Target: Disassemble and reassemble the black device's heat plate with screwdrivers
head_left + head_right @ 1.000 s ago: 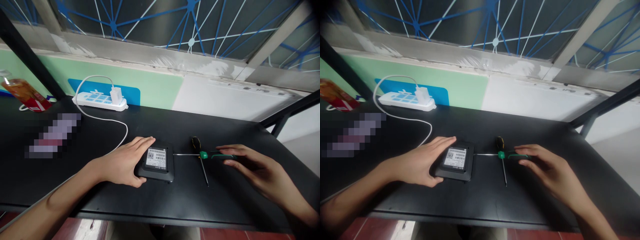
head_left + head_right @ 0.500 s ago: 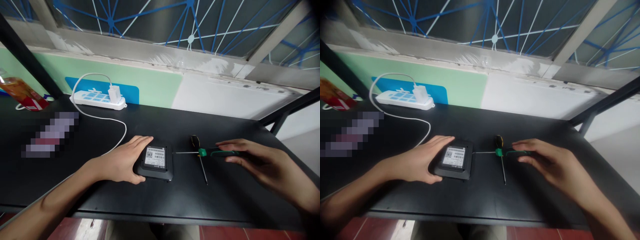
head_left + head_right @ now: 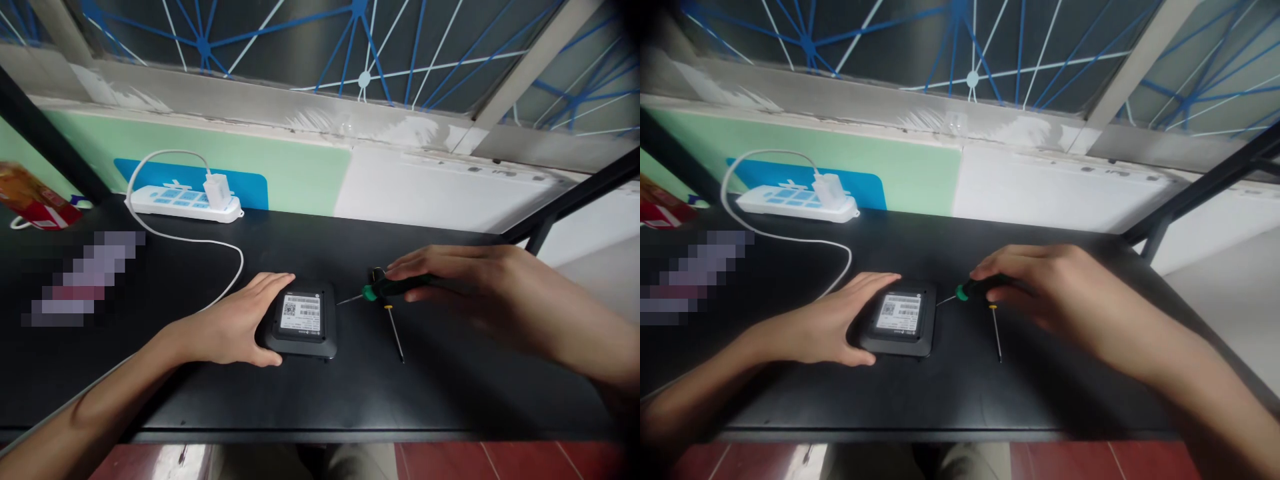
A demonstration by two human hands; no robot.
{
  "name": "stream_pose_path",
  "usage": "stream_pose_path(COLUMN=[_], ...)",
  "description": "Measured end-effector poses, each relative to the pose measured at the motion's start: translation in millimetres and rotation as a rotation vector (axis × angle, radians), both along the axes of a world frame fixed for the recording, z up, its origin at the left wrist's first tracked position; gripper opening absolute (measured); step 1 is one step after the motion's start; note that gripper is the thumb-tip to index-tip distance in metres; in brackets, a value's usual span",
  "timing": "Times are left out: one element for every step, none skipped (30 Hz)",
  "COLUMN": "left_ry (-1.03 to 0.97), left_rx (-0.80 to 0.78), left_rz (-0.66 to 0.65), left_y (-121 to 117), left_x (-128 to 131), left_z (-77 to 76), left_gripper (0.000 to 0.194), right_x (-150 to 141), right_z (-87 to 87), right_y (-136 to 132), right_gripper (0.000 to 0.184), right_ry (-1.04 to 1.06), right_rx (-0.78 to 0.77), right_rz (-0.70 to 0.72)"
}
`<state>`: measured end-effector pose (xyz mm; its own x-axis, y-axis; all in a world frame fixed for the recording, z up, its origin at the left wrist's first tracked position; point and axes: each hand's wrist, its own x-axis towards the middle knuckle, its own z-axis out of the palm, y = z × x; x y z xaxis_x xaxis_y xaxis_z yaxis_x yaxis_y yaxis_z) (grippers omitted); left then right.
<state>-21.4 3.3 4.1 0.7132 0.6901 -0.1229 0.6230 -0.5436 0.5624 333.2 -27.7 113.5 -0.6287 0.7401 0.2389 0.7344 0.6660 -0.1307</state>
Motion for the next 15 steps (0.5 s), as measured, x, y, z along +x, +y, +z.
stream_pose_path(left_ry=[0.004,0.008,0.01,0.012,0.012,0.013,0.013,0.012,0.012,0.013,0.014,0.017,0.021,0.024,0.027], left_rx=[-0.005,-0.012,-0.017,-0.022,-0.027,-0.031,-0.036,-0.041,-0.047,-0.054,-0.061,-0.068,-0.074,-0.078,-0.08], left_rz=[0.003,0.005,0.005,0.005,0.005,0.005,0.009,0.014,0.021,0.027,0.031,0.035,0.038,0.039,0.04], left_y=[-0.3,-0.6,-1.0,-1.3,-1.5,-1.6,-1.6,-1.6,-1.6,-1.6,-1.6,-1.6,-1.6,-1.7,-1.7], left_x=[0.0,0.0,0.0,0.2,0.3,0.4,0.5,0.6,0.6,0.6,0.5,0.4,0.3,0.2,0.0], left_z=[0.8,1.7,2.8,3.8,4.8,5.6,6.3,6.8,7.2,7.6,7.9,8.1,8.4,8.6,8.8], left_gripper=[0.118,0.118,0.118,0.118,0.119,0.12,0.12,0.121,0.122,0.122,0.123,0.123,0.123,0.123,0.123], right_x=[2.1,5.3,9.4,14.2,19.2,24.1,28.5,32.3,35.4,37.8,39.9,42.0,44.3,47.2,50.9], right_z=[-3.2,-7.4,-12.7,-18.8,-25.3,-32.1,-38.7,-44.9,-50.3,-54.9,-58.5,-61.2,-63.3,-64.9,-66.7], right_y=[-1.5,-3.5,-5.9,-8.6,-11.4,-14.3,-17.1,-19.7,-22.2,-24.5,-26.7,-28.9,-31.2,-33.6,-36.1], right_gripper=[0.023,0.023,0.024,0.025,0.025,0.024,0.025,0.026,0.025,0.025,0.025,0.024,0.024,0.024,0.023], right_ry=[0.009,0.02,0.043,0.057,0.087,0.11,0.133,0.157,0.176,0.195,0.215,0.235,0.257,0.28,0.306], right_rx=[-0.013,-0.021,-0.024,-0.033,-0.036,-0.029,-0.032,-0.046,-0.062,-0.072,-0.071,-0.066,-0.061,-0.058,-0.06], right_rz=[-0.01,-0.022,-0.032,-0.057,-0.071,-0.099,-0.119,-0.138,-0.162,-0.177,-0.196,-0.212,-0.23,-0.254,-0.282])
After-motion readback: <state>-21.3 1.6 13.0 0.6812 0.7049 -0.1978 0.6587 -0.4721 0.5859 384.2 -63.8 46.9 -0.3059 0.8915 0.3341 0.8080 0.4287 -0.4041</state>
